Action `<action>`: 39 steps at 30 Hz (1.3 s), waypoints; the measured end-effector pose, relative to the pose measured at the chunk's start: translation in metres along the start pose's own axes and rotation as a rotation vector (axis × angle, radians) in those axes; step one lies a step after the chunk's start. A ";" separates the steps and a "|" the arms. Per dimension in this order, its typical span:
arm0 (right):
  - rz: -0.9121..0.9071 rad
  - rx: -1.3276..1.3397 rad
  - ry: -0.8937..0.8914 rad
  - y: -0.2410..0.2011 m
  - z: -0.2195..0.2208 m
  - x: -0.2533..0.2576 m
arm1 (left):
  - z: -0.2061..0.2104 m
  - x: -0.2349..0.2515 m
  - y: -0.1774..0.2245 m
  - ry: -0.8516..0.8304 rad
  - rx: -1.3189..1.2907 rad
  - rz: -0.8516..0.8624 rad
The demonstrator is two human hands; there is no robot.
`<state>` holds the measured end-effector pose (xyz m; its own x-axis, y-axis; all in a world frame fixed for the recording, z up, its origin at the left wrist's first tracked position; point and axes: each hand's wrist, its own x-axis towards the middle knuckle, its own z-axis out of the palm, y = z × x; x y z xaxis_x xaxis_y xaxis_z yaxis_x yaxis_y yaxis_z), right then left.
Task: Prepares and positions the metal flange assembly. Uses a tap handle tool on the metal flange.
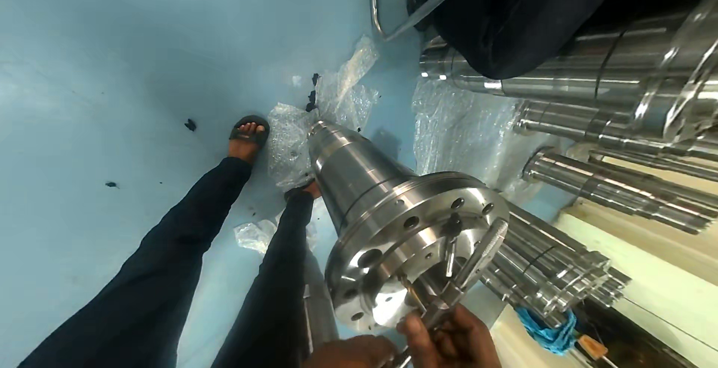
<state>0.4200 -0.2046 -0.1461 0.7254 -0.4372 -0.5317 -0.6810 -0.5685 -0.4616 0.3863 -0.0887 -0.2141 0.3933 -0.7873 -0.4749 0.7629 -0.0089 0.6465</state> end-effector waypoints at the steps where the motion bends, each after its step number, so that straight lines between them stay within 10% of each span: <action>1: -0.018 -0.019 -0.019 0.001 -0.001 0.001 | 0.003 0.002 0.001 0.017 0.002 0.004; 16: -0.383 -0.432 -0.287 0.013 -0.031 0.020 | 0.014 0.017 0.003 0.022 -0.010 -0.055; 30: 0.097 0.273 -0.043 0.004 0.007 -0.001 | -0.008 -0.008 -0.005 0.079 -0.116 0.050; 34: -0.292 -0.158 0.083 0.023 -0.011 0.004 | -0.025 -0.019 0.006 0.121 -0.033 0.055; 39: -0.497 -0.607 -0.182 0.029 -0.042 0.018 | -0.049 -0.023 0.029 0.248 0.037 0.111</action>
<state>0.4173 -0.2583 -0.1390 0.8657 0.0574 -0.4973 -0.0712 -0.9692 -0.2359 0.4245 -0.0404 -0.2133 0.5909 -0.6097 -0.5283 0.6903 0.0431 0.7223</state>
